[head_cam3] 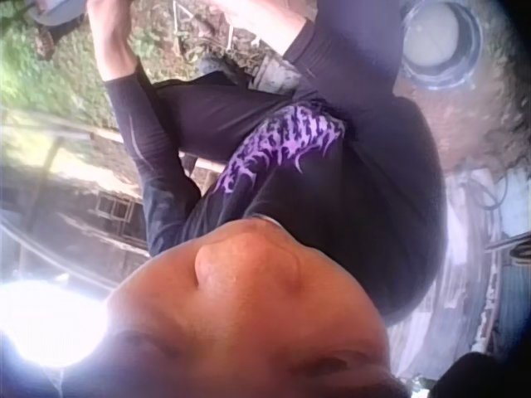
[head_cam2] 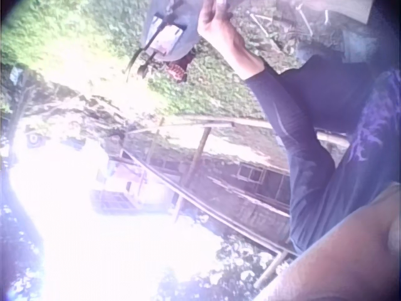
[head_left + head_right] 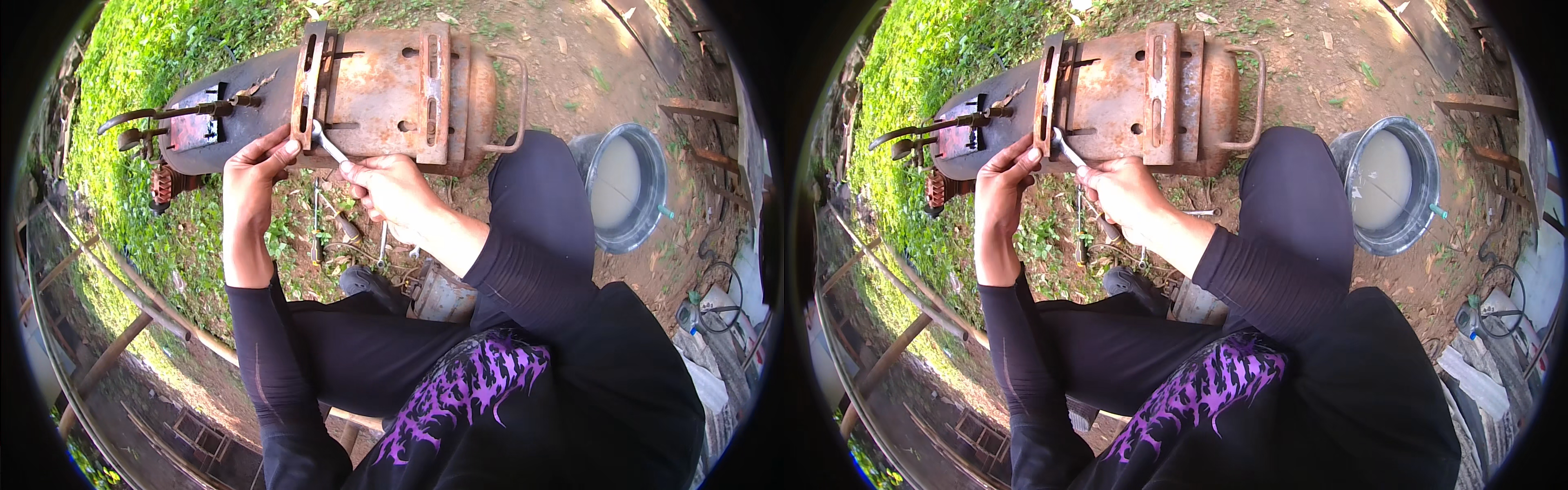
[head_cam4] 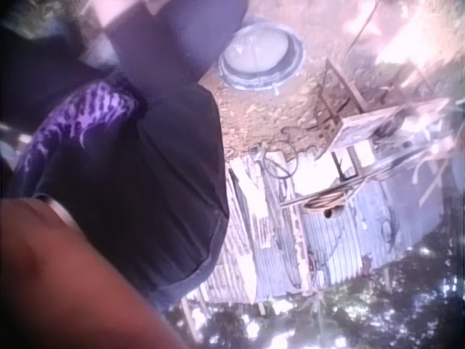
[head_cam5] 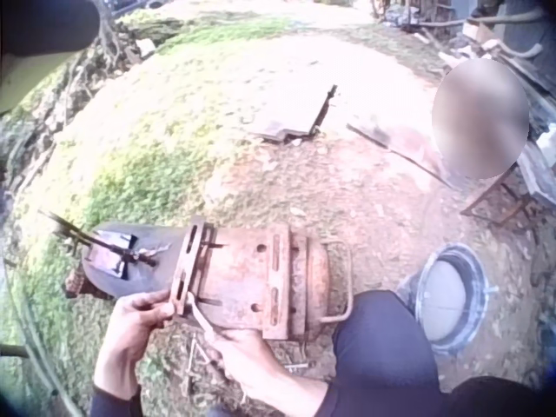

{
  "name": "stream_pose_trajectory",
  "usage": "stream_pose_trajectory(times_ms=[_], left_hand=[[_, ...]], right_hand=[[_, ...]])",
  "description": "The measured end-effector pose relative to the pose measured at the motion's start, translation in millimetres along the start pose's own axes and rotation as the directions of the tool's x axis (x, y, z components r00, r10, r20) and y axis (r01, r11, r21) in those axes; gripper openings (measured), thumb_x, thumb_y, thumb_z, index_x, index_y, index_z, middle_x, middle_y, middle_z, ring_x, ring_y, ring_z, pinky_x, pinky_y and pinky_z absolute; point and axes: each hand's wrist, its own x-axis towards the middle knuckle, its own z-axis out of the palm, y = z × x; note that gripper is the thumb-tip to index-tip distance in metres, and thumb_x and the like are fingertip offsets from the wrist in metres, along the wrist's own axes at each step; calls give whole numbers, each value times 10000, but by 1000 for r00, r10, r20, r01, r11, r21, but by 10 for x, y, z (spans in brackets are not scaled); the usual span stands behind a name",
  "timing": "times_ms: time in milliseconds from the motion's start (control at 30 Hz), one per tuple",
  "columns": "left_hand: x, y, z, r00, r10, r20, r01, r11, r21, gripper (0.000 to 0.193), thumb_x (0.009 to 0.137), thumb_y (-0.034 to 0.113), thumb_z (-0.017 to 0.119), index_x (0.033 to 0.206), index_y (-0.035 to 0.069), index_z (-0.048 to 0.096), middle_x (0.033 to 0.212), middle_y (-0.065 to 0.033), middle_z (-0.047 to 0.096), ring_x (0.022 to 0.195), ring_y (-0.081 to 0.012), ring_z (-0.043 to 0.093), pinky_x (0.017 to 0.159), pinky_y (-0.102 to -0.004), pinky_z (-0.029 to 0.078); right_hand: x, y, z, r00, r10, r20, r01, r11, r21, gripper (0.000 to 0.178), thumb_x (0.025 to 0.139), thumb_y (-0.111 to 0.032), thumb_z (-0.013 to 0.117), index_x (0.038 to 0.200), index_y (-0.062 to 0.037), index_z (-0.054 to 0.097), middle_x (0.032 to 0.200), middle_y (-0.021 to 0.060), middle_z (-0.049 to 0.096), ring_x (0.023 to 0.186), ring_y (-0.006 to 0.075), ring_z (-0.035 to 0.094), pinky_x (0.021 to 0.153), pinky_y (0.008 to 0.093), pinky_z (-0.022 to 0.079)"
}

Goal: The person uses a screwdriver and wrenches to disassemble an electric motor from a larger tank, then cleans the mounting surface on the tank with a wrench.

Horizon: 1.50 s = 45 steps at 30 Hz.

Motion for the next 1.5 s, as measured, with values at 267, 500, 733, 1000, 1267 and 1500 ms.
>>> stream_pose_trajectory(times_ms=[267,500,733,1000,1267,1500], left_hand=[[70,-89,-39,999,23,34,-18,991,-134,351,842,56,785,1173,-29,706,945,-66,755,747,-70,627,649,-223,481],[13,-62,25,1000,-2,-4,2,996,-85,362,868,34,753,1213,-44,677,1006,-76,752,787,-68,640,695,-203,490],[-20,-57,44,999,12,-36,-16,994,-105,351,838,40,784,1174,-25,706,964,-72,752,786,-83,657,681,-215,510],[-19,-21,76,997,52,-48,-57,994,-95,336,848,36,775,1171,-28,709,1001,-86,753,799,-86,663,679,-208,508],[-62,-38,111,996,68,-61,-74,993,-88,343,864,40,762,1195,-26,699,1008,-86,753,815,-88,666,690,-213,512],[-82,-56,88,994,75,-74,-80,995,-66,360,867,54,764,1208,-33,688,1007,-91,754,820,-94,675,693,-219,519]], right_hand=[[-235,-2,-11,993,-83,-83,98,974,202,262,991,0,535,1229,110,536,935,114,651,684,97,535,568,228,478],[-249,71,-45,965,-163,-206,253,789,560,229,1030,-95,539,1199,59,556,1010,157,680,883,215,690,782,300,590],[-187,33,129,942,-177,-286,331,642,692,271,1046,-208,545,1168,34,562,1074,163,667,1003,251,691,849,320,594],[106,77,417,804,-387,-450,577,689,438,385,1086,-371,417,1310,-66,484,892,96,653,746,189,649,646,318,522],[397,-109,544,792,-387,-473,608,577,545,389,1096,-356,391,1307,-41,478,677,39,557,504,153,547,457,293,429],[922,-607,494,633,-586,-505,604,783,-152,307,1061,-205,485,938,5,671,609,0,526,457,105,484,436,298,377]])
